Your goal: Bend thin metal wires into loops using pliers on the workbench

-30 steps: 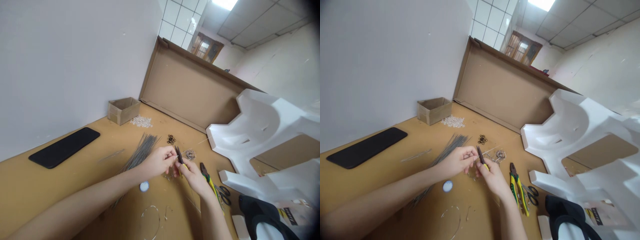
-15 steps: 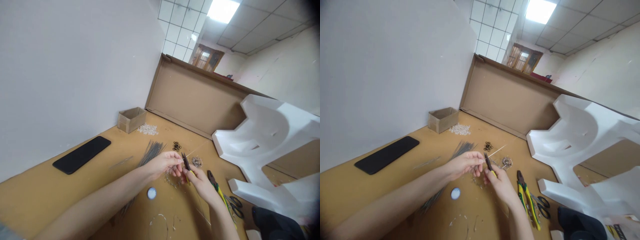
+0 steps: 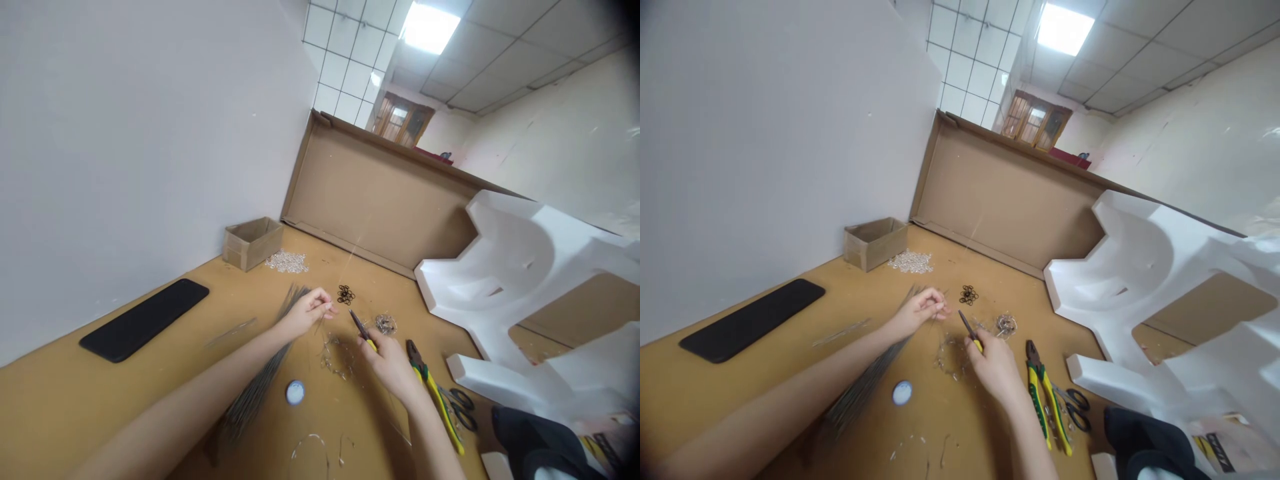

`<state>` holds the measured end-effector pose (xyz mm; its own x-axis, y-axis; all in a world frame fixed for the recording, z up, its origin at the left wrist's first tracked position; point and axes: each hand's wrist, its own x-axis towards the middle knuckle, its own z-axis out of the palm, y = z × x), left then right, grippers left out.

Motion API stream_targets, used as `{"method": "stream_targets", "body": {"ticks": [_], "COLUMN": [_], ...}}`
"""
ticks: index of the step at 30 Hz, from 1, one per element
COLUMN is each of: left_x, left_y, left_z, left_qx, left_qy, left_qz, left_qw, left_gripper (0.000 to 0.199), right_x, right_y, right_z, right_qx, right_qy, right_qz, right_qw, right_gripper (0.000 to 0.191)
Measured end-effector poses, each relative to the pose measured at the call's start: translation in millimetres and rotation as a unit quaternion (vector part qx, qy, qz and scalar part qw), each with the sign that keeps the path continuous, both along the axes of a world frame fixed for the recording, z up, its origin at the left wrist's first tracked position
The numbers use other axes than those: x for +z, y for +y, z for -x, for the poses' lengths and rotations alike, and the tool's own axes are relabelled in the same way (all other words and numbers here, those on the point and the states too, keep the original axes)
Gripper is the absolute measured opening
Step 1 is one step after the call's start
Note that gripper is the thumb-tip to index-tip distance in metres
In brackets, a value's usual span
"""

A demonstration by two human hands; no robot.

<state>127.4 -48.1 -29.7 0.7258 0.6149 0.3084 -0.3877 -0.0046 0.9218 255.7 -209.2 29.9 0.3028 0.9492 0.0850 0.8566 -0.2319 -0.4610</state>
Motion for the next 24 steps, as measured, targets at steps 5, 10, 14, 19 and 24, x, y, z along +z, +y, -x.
{"method": "stream_targets", "body": {"ticks": [5,10,14,19,24], "left_x": [-11.9,-10.7,-14.8,-21.2,-21.8], "left_y": [3,2,4,5,1], "left_z": [-2,1,0,2,3], "left_qx": [0.068,0.059,0.060,0.080,0.108], "left_qy": [0.003,0.070,0.095,0.161,0.180], "left_qz": [-0.082,-0.078,-0.084,-0.188,-0.263], "left_qw": [0.994,0.993,0.990,0.966,0.942], "left_gripper": [0.019,0.023,0.020,0.011,0.010], "right_x": [2.3,3.2,4.5,6.4,5.8], "right_y": [-1,-2,-4,-5,-4], "right_z": [-1,-4,-5,-5,-6], "right_qx": [0.001,-0.002,-0.002,-0.001,-0.001], "right_qy": [0.015,0.023,0.017,0.021,0.025], "right_qz": [-0.005,-0.011,-0.017,-0.017,-0.021], "right_qw": [1.000,1.000,1.000,1.000,0.999], "right_gripper": [0.029,0.030,0.031,0.031,0.031]}}
